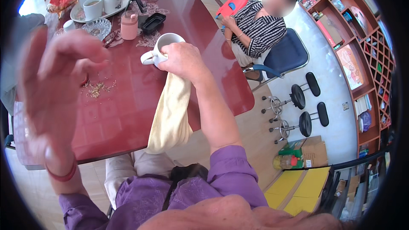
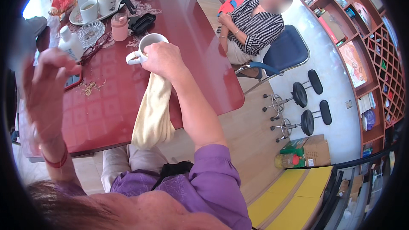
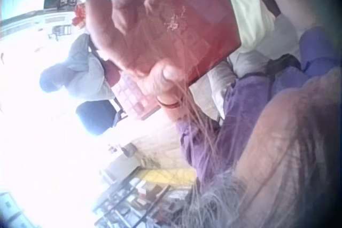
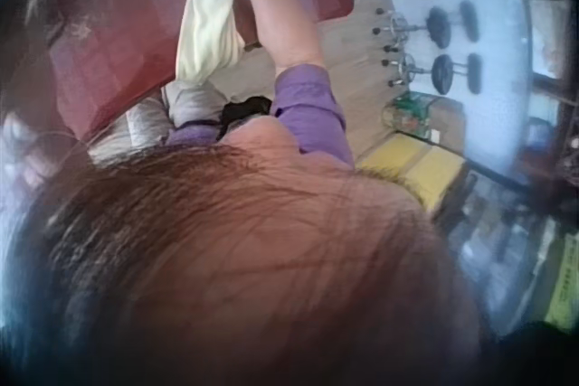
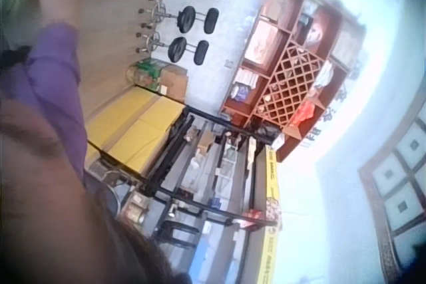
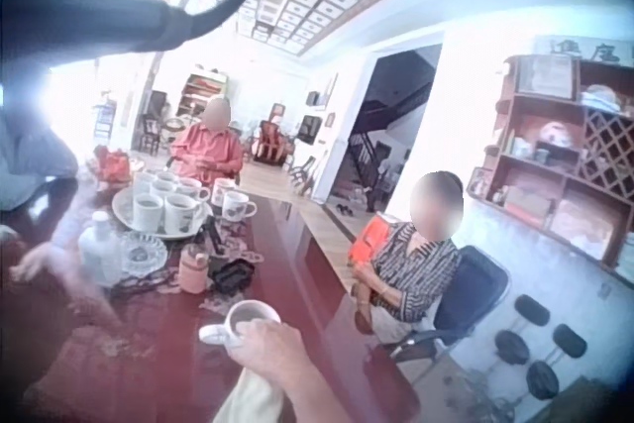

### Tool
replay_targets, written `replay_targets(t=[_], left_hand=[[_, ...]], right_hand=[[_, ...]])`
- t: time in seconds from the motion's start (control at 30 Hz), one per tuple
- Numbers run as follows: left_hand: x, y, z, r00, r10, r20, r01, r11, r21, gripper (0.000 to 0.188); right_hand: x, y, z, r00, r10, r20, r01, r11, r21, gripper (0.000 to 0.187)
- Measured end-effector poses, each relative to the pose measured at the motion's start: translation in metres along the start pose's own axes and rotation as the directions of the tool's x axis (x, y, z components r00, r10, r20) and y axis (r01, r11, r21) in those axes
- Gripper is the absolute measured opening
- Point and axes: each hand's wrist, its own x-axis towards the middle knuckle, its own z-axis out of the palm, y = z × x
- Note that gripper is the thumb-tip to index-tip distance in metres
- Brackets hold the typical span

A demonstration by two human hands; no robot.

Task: The person wipes the inside and outside of a ceramic mug with a cloth while sitting at a table with other people, then picks up a glass plate of sliced watermelon and offers it to the others.

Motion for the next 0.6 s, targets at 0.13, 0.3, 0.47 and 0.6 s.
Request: replay_targets(t=[0.13, 0.3, 0.47, 0.6], left_hand=[[-0.011, 0.015, 0.009, 0.985, 0.091, 0.146, -0.116, 0.978, 0.173, 0.099], [-0.008, 0.016, 0.031, 0.952, -0.063, 0.299, -0.003, 0.976, 0.216, 0.060], [-0.021, 0.014, 0.043, 0.946, -0.115, 0.303, 0.077, 0.988, 0.136, 0.039], [-0.029, 0.015, 0.051, 0.730, -0.125, 0.671, 0.027, 0.988, 0.155, 0.038]], right_hand=[[-0.001, -0.002, -0.004, 1.000, -0.005, 0.014, 0.005, 1.000, 0.019, 0.023], [0.000, -0.004, -0.005, 1.000, -0.024, 0.018, 0.024, 1.000, 0.008, 0.021], [0.001, 0.001, -0.004, 0.999, -0.029, 0.046, 0.028, 0.999, 0.020, 0.028], [0.004, 0.000, -0.005, 0.998, -0.043, 0.041, 0.044, 0.999, -0.001, 0.028]])
